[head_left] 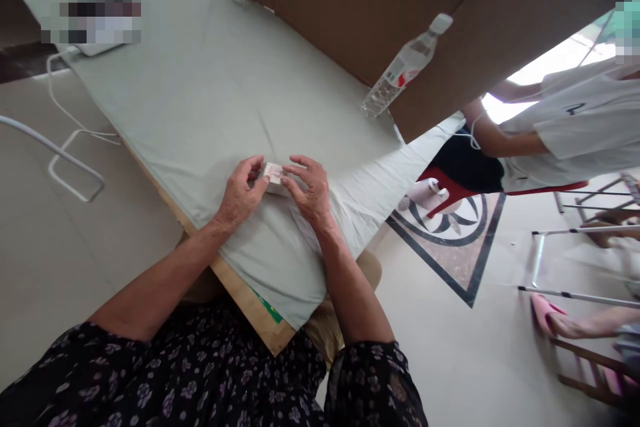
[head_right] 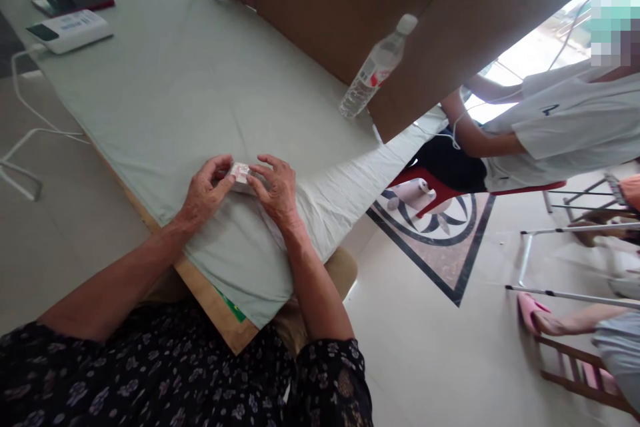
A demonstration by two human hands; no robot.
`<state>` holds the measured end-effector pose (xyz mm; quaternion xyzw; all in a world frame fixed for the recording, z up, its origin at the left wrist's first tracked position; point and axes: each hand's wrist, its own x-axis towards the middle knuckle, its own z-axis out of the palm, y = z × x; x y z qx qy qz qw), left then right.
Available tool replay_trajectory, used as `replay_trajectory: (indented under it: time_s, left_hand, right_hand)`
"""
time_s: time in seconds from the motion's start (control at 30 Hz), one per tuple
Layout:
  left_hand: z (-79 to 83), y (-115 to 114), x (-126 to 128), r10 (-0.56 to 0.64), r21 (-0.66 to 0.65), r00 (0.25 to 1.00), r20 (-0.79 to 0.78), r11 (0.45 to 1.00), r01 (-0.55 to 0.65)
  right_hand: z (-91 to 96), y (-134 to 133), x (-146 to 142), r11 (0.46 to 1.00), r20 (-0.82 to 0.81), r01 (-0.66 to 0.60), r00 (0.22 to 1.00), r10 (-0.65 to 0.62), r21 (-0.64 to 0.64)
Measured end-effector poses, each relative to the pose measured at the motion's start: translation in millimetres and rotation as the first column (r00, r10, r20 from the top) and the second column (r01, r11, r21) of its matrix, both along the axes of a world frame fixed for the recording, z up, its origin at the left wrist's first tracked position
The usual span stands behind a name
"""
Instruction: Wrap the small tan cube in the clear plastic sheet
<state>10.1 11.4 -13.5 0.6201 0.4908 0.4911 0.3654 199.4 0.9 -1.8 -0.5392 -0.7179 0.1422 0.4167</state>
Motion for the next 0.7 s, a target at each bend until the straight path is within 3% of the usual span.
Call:
replay_trajectory:
  time_s: [0.27,0.47,0.7]
  left_hand:
    - [1.4,0,1,-0.019,0.026,1.0,0.002,0.999,0.019]
    - [0.3,-3,3,-0.01,0.037,1.0,-0.012,0.999,0.011]
    - [-1.4,-8,4,-0.071,0.064,0.997,-0.005,0.995,0.072]
  right_hand:
    - [32.2,17,-1,0.979,0.293,-0.201,0.934,0.204,-0.041]
    - [34.2,25,-12,0.989,0.313,-0.144,0.941,0.129,0.023]
    - [43.9,65,-7,0.997,0.285,-0.081,0.956,0.071,0.021]
